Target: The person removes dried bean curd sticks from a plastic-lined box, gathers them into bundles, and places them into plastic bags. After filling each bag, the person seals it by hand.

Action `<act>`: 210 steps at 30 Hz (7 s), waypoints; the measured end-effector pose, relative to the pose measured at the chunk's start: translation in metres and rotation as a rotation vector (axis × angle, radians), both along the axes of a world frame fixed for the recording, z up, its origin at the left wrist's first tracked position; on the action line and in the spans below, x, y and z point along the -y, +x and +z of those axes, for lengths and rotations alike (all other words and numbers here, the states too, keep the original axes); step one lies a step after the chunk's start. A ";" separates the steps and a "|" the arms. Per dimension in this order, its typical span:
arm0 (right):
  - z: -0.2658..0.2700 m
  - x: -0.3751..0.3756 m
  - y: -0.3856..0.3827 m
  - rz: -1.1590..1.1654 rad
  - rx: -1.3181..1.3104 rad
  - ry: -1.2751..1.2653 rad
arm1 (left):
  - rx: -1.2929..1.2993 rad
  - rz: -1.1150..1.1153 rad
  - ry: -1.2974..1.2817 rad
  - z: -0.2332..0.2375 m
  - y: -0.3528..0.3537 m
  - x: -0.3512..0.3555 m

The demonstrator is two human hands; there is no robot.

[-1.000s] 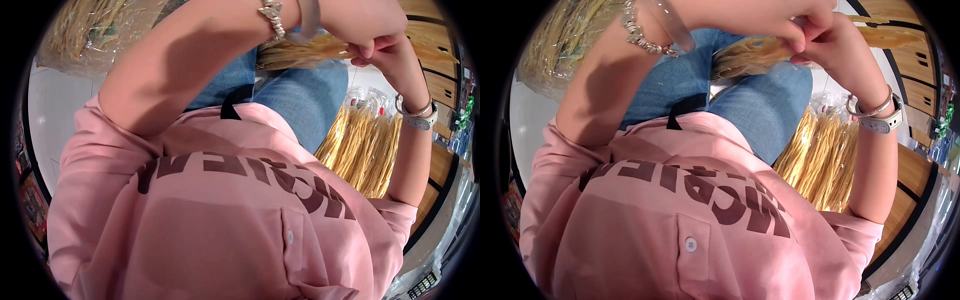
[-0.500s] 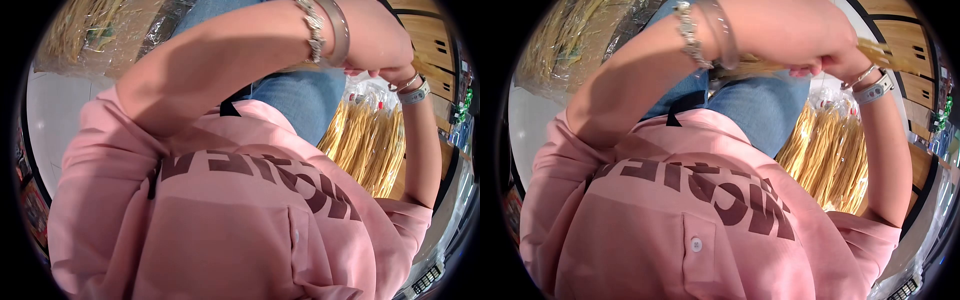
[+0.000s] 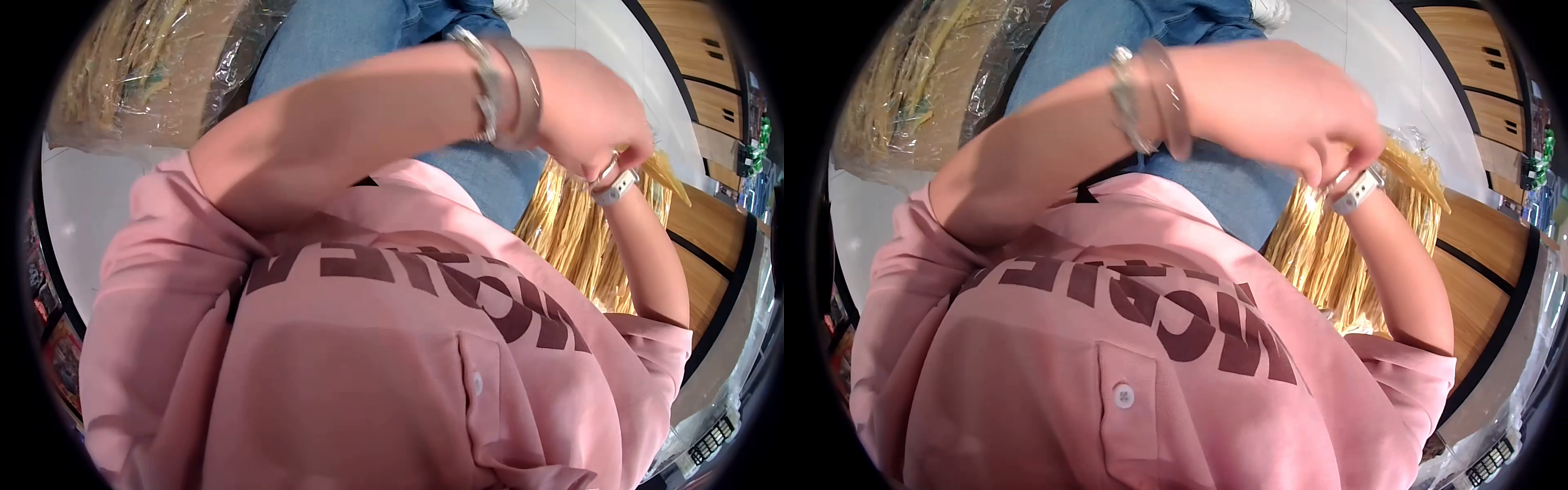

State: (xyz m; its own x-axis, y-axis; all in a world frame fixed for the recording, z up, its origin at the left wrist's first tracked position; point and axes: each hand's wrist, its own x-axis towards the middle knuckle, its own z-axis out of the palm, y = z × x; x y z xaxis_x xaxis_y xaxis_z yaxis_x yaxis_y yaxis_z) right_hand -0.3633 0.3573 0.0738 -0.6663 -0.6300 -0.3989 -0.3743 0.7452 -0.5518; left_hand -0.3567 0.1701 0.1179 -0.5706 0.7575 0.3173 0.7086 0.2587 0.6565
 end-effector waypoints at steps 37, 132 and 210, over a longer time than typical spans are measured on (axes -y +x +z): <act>0.054 0.074 -0.057 0.534 -0.355 0.142 | 0.400 0.499 0.841 -0.057 0.000 0.038; 0.209 -0.038 0.027 0.488 -1.097 -0.414 | 0.345 0.407 0.515 -0.029 0.063 0.082; 0.121 0.074 0.017 0.341 -0.761 0.110 | -0.235 0.589 -0.031 -0.007 0.067 0.088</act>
State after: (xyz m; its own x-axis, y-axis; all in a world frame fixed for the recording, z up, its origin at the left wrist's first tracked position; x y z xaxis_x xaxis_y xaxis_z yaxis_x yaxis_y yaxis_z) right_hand -0.3467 0.2832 0.1952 -0.5585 -0.8294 0.0110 -0.8294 0.5586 0.0111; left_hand -0.2897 0.0825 0.1114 -0.8121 0.3486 0.4680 0.5660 0.6656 0.4864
